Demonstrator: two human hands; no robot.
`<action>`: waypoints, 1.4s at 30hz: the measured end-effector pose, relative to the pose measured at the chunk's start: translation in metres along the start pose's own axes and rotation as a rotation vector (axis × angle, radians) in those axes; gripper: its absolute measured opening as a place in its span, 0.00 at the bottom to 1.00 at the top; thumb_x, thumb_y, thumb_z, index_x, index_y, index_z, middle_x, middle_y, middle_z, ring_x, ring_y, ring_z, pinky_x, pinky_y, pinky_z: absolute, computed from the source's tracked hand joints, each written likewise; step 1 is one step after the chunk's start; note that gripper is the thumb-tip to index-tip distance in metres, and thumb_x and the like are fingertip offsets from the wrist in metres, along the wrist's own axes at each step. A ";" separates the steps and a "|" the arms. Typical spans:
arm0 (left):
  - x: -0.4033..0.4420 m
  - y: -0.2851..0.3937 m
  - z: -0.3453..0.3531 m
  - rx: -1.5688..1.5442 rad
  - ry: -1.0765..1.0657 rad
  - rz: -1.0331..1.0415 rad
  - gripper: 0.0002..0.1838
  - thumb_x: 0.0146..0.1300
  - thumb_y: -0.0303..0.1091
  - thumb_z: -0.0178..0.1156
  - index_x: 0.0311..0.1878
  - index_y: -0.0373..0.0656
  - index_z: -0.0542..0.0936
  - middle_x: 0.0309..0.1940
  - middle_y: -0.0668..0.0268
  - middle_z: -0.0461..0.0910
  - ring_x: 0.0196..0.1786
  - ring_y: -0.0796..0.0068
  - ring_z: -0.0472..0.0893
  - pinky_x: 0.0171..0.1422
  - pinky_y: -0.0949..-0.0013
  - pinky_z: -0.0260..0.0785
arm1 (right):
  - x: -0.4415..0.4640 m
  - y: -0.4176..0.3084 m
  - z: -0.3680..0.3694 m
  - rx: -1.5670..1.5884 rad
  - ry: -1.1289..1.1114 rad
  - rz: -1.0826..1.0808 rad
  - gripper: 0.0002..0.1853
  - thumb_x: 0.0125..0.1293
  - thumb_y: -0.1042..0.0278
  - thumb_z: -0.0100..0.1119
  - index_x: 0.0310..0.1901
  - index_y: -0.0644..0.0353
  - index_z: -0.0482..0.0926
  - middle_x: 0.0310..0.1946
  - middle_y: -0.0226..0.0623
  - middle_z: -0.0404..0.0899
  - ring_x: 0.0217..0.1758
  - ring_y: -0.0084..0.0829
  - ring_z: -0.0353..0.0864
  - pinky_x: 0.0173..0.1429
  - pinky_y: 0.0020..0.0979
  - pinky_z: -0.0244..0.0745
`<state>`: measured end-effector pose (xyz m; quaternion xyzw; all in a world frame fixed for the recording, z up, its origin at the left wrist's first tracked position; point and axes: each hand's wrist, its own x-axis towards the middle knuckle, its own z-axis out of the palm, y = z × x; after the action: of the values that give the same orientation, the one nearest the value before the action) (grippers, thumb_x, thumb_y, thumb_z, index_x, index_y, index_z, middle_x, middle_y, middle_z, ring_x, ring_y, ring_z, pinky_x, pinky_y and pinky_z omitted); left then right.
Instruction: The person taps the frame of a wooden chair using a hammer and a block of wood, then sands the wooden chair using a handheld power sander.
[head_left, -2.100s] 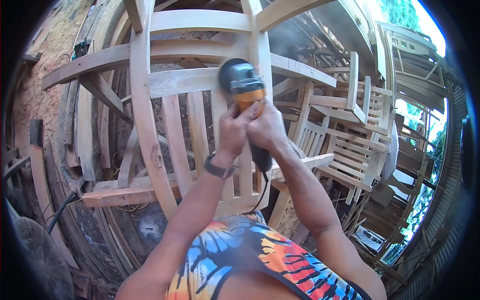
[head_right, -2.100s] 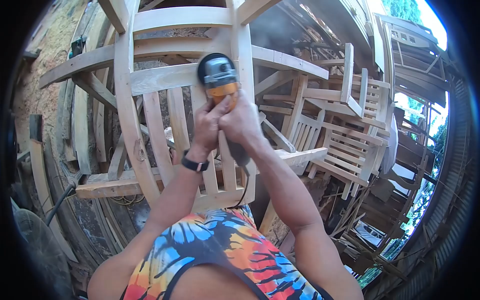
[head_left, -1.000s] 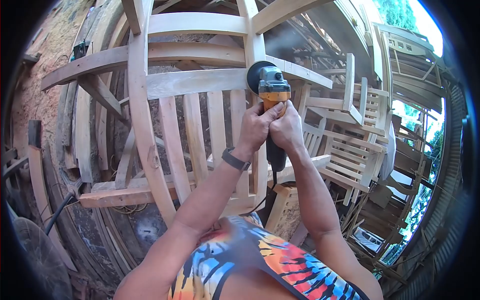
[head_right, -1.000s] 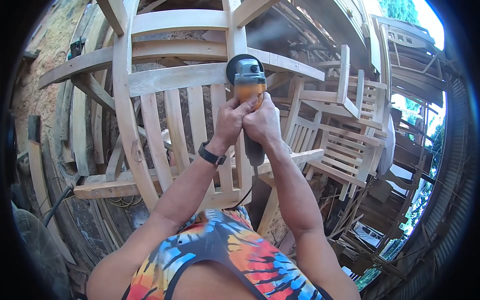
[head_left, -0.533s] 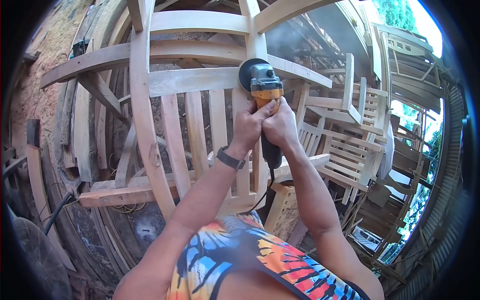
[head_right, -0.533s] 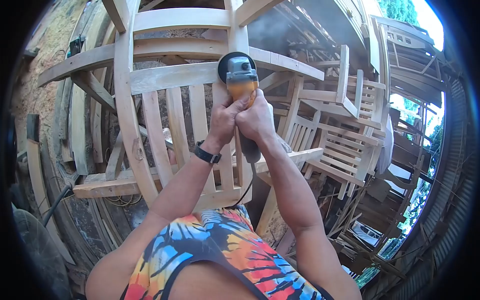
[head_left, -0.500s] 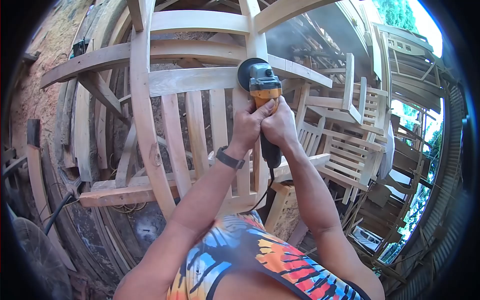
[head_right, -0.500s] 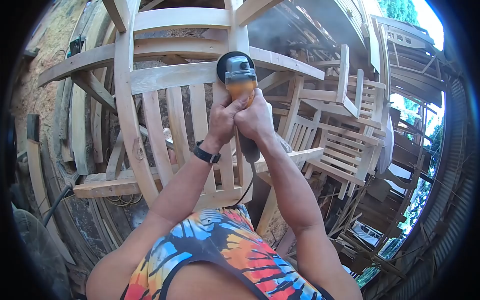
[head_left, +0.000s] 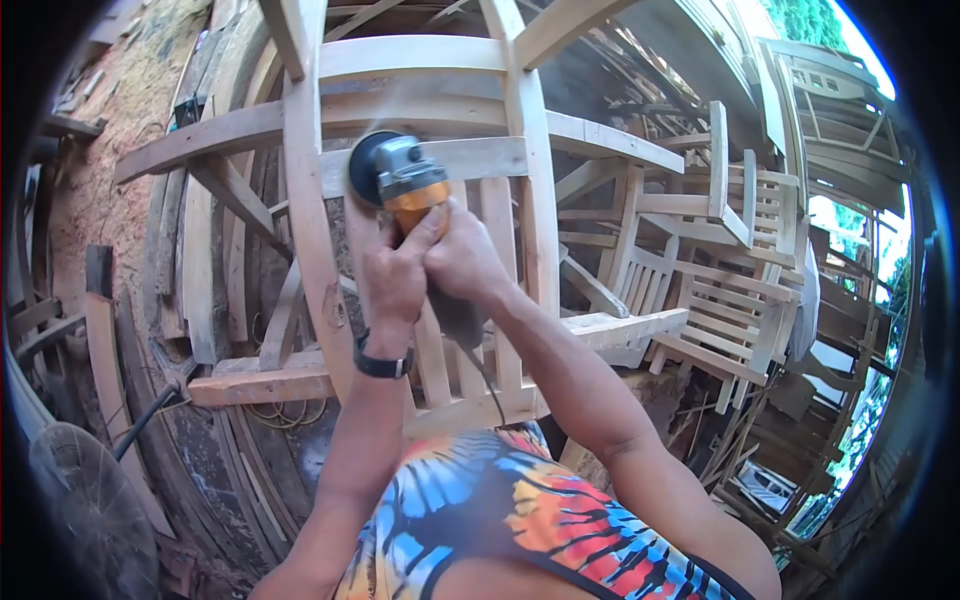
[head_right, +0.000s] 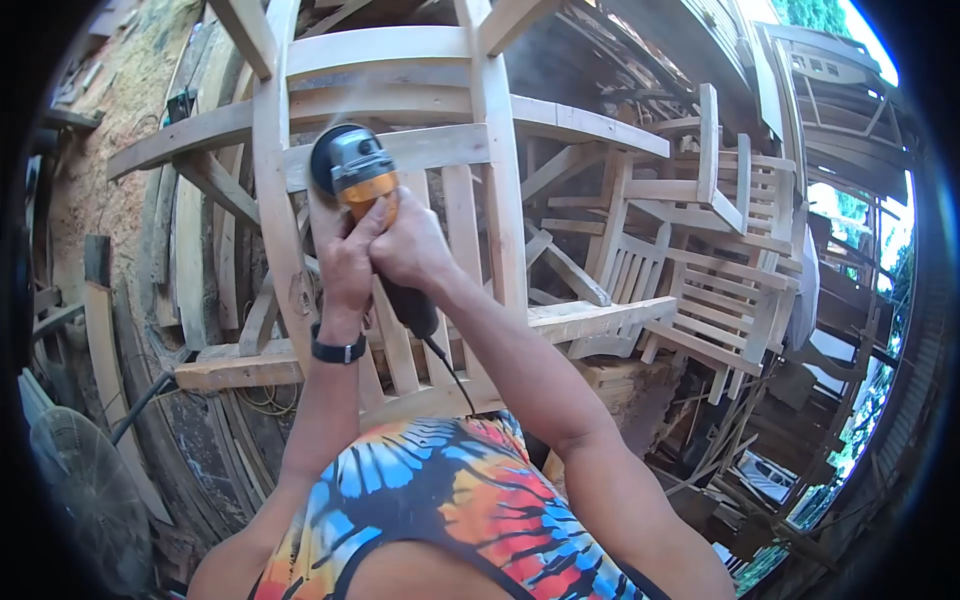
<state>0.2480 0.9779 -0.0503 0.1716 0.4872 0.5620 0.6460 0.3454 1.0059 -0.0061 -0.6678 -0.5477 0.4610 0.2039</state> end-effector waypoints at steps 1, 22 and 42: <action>0.001 0.000 0.001 0.004 -0.016 0.000 0.21 0.71 0.38 0.70 0.57 0.31 0.84 0.49 0.61 0.88 0.49 0.76 0.84 0.56 0.72 0.76 | -0.001 -0.005 -0.001 0.027 -0.016 0.020 0.24 0.61 0.62 0.66 0.53 0.70 0.75 0.42 0.60 0.86 0.52 0.57 0.87 0.57 0.46 0.81; 0.010 -0.066 0.152 -0.212 -0.388 -0.221 0.20 0.71 0.41 0.69 0.53 0.31 0.86 0.42 0.63 0.88 0.43 0.79 0.84 0.50 0.73 0.76 | -0.014 0.038 -0.149 -0.319 0.352 0.124 0.17 0.67 0.64 0.60 0.50 0.70 0.78 0.41 0.59 0.87 0.47 0.53 0.90 0.52 0.43 0.83; 0.015 -0.067 0.126 -0.298 -0.423 -0.217 0.17 0.75 0.36 0.65 0.57 0.32 0.84 0.47 0.65 0.86 0.47 0.80 0.84 0.54 0.75 0.76 | -0.010 0.027 -0.120 -0.329 0.345 0.124 0.18 0.67 0.67 0.60 0.52 0.71 0.75 0.41 0.61 0.87 0.47 0.56 0.90 0.53 0.45 0.83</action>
<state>0.3877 1.0117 -0.0495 0.1349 0.2688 0.5066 0.8080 0.4608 1.0157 0.0357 -0.7932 -0.5304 0.2563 0.1540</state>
